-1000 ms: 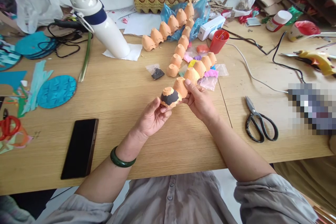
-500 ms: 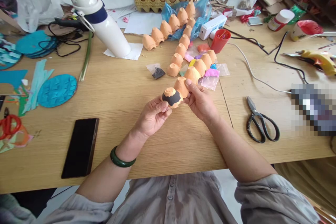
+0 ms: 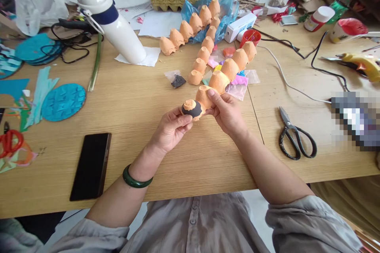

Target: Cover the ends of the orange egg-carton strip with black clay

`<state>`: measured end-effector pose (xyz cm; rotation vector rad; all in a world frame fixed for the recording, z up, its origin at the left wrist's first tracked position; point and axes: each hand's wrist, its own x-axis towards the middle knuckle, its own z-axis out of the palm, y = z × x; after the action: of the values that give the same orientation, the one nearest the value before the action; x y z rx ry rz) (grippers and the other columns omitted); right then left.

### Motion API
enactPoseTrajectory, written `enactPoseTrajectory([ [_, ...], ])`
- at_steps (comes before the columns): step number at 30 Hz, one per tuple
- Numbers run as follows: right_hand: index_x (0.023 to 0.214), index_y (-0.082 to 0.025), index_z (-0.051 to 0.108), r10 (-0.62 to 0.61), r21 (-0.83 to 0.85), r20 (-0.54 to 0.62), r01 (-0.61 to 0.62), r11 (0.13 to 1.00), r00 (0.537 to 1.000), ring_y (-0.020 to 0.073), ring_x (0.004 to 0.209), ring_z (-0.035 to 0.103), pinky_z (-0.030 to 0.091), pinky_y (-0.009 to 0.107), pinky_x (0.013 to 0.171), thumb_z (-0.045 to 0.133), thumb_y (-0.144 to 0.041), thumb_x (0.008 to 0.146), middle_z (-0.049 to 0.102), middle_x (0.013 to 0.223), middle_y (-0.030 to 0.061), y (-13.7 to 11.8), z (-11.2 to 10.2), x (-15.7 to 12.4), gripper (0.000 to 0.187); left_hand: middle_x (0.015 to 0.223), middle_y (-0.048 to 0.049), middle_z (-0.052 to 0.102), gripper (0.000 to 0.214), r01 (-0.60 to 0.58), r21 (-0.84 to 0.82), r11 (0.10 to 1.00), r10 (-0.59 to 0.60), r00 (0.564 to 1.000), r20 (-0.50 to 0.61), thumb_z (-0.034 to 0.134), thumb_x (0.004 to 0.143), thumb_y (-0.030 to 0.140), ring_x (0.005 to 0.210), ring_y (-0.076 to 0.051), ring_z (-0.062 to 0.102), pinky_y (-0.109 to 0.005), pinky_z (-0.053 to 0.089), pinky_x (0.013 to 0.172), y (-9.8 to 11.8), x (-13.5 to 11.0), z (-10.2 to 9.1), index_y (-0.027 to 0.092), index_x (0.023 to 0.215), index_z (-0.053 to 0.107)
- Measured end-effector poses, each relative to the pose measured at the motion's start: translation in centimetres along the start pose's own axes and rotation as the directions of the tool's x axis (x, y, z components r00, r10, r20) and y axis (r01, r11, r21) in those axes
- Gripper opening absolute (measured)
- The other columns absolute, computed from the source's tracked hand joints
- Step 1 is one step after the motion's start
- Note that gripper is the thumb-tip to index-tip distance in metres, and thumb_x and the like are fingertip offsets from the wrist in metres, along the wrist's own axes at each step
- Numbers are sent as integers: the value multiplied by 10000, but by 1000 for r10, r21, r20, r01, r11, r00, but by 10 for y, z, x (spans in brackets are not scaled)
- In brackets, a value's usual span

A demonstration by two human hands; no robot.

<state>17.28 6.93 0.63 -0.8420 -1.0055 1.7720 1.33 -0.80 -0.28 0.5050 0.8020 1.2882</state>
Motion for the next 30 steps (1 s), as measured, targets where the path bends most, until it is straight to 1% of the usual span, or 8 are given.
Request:
enactPoseTrajectory([
  [4, 795, -215, 770, -11, 22, -18, 12, 1000, 1000, 104, 581, 703, 626, 189, 543, 947, -527, 707, 747, 692, -30, -1, -1, 1, 369, 718, 20, 622, 371, 36, -53, 998, -33, 998, 54, 991, 629, 266, 569, -21, 405, -175, 333, 508, 2, -2, 2, 140, 786, 678],
  [7, 794, -212, 769, -10, 23, -24, 10, 1000, 1000, 101, 565, 695, 620, 185, 531, 941, -529, 714, 741, 676, -30, -2, -2, 1, 369, 749, 15, 607, 428, 66, -92, 994, -58, 994, 87, 1008, 614, 327, 595, -27, 418, -173, 359, 517, 4, -2, 4, 131, 844, 704],
  [10, 798, -206, 763, -3, 28, 6, 3, 1000, 1000, 109, 566, 699, 628, 194, 541, 938, -539, 714, 724, 649, -30, -1, -1, 1, 385, 677, 34, 515, 464, 66, -126, 990, -62, 997, 40, 1008, 615, 397, 597, -36, 413, -181, 355, 515, 4, -2, 5, 136, 741, 646],
  [13, 809, -206, 752, 20, 37, 25, -21, 999, 999, 112, 569, 701, 630, 200, 547, 929, -530, 731, 732, 664, -30, 1, 0, 0, 378, 623, 47, 460, 479, 37, -102, 994, -36, 999, 17, 988, 658, 399, 570, -37, 396, -189, 323, 503, 3, -2, 4, 151, 665, 578],
  [19, 836, -210, 760, 61, 57, 41, -63, 996, 997, 105, 589, 707, 625, 184, 565, 907, -530, 767, 747, 693, -28, 4, -2, 0, 359, 616, 25, 556, 418, -28, -27, 999, 29, 998, 49, 972, 678, 370, 519, -33, 396, -211, 282, 487, 1, -2, 2, 153, 680, 615],
  [23, 888, -232, 771, 59, 72, 37, -62, 995, 998, 99, 620, 718, 627, 183, 570, 909, -526, 770, 784, 790, -34, 5, -5, 1, 346, 613, 26, 576, 408, -42, -28, 999, 43, 997, 62, 967, 679, 372, 494, -28, 378, -215, 261, 473, 1, -2, 3, 156, 703, 621],
  [27, 897, -247, 768, 13, 74, 21, -15, 997, 1000, 95, 625, 718, 623, 172, 579, 919, -514, 760, 767, 759, -51, 5, -6, 3, 335, 684, 23, 584, 399, -1, -56, 998, 4, 998, 64, 975, 658, 341, 545, -32, 402, -206, 305, 495, 3, -3, 4, 154, 751, 636],
  [30, 893, -242, 768, 23, 51, 20, -24, 998, 1000, 106, 643, 726, 630, 185, 599, 917, -524, 756, 766, 754, -42, 3, -6, 2, 348, 712, 15, 550, 409, 59, -126, 990, -51, 996, 67, 966, 670, 383, 616, -54, 445, -207, 380, 538, 4, -4, 4, 146, 755, 644],
])
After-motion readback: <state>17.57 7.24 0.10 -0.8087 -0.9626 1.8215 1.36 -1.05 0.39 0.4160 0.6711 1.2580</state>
